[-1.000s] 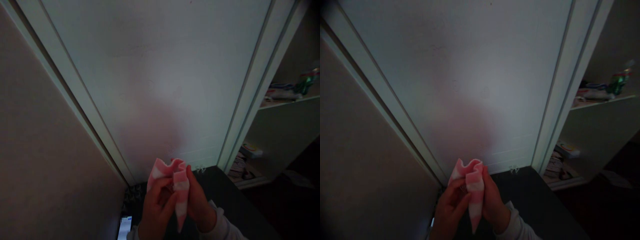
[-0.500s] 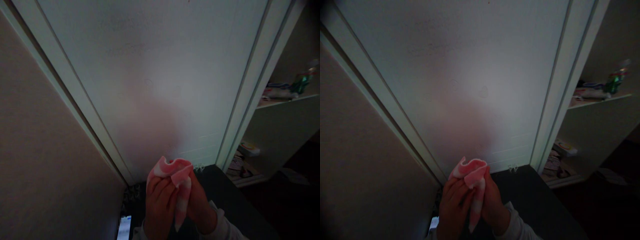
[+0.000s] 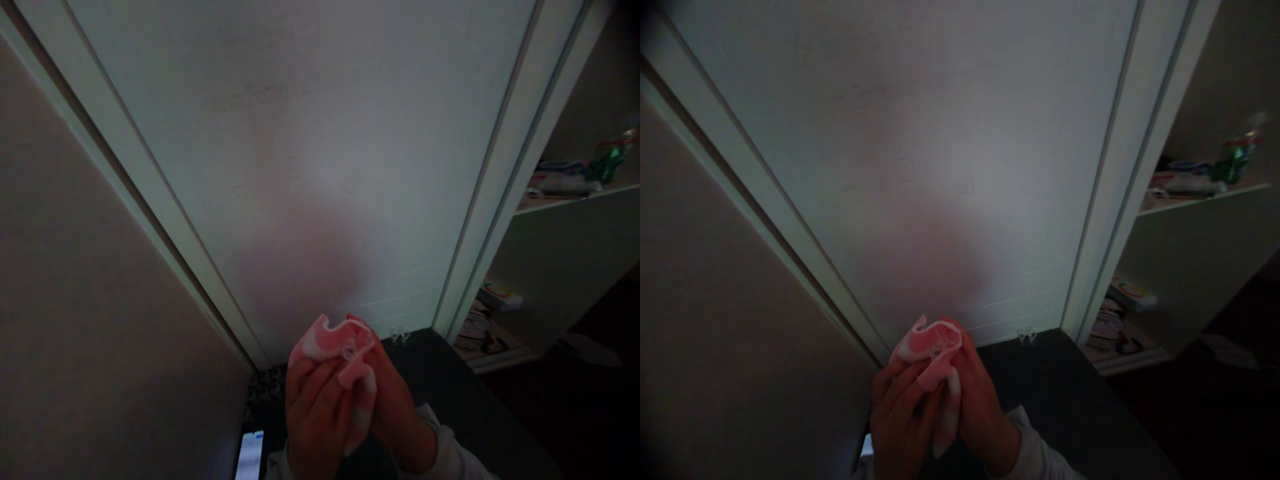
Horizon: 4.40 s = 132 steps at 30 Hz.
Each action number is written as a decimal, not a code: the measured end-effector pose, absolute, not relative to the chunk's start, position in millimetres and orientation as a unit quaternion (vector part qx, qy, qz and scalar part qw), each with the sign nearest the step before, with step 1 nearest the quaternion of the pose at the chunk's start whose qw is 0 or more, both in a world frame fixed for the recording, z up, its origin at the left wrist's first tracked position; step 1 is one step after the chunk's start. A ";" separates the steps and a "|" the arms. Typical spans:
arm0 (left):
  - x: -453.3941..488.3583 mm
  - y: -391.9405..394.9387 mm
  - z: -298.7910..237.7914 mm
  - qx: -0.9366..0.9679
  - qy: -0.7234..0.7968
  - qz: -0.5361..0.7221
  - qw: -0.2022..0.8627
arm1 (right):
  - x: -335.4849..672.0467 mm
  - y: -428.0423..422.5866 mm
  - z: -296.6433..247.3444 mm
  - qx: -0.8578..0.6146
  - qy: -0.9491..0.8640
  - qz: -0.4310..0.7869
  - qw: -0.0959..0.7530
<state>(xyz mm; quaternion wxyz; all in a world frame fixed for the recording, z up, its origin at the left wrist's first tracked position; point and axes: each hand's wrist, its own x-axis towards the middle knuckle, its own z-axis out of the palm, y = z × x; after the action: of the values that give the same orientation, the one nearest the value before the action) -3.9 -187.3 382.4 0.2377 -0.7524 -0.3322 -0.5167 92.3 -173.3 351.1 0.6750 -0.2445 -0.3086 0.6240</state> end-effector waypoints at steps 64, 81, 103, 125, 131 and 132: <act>-35.7 -195.6 367.9 -0.681 -0.438 -0.505 -0.301 | 122.3 -173.0 352.0 -0.190 -0.520 0.665 0.501; -31.7 -196.0 363.5 -0.655 -0.419 -0.489 -0.395 | 128.0 -168.8 351.1 -0.182 -0.610 0.606 0.477; -38.2 -196.8 367.0 -0.519 -0.373 -0.525 -0.562 | 127.3 -167.3 344.7 -0.203 -0.599 0.618 0.467; -36.6 -185.3 363.0 -0.490 -0.407 -0.500 -0.587 | 138.5 -159.4 350.1 -0.292 -0.761 0.379 0.439; -35.2 -184.9 367.9 -0.489 -0.364 -0.525 -0.594 | 140.8 -163.8 363.8 -0.311 -0.804 0.287 0.418; -36.1 -185.0 368.2 -0.490 -0.366 -0.521 -0.596 | 140.6 -164.8 365.8 -0.310 -0.807 0.281 0.417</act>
<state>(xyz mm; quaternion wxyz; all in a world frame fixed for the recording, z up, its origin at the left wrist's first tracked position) -36.1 -185.0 368.2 -0.5955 -0.4900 -0.3660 -0.5209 140.6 -164.8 365.8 0.4173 -0.3096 -0.8068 0.2812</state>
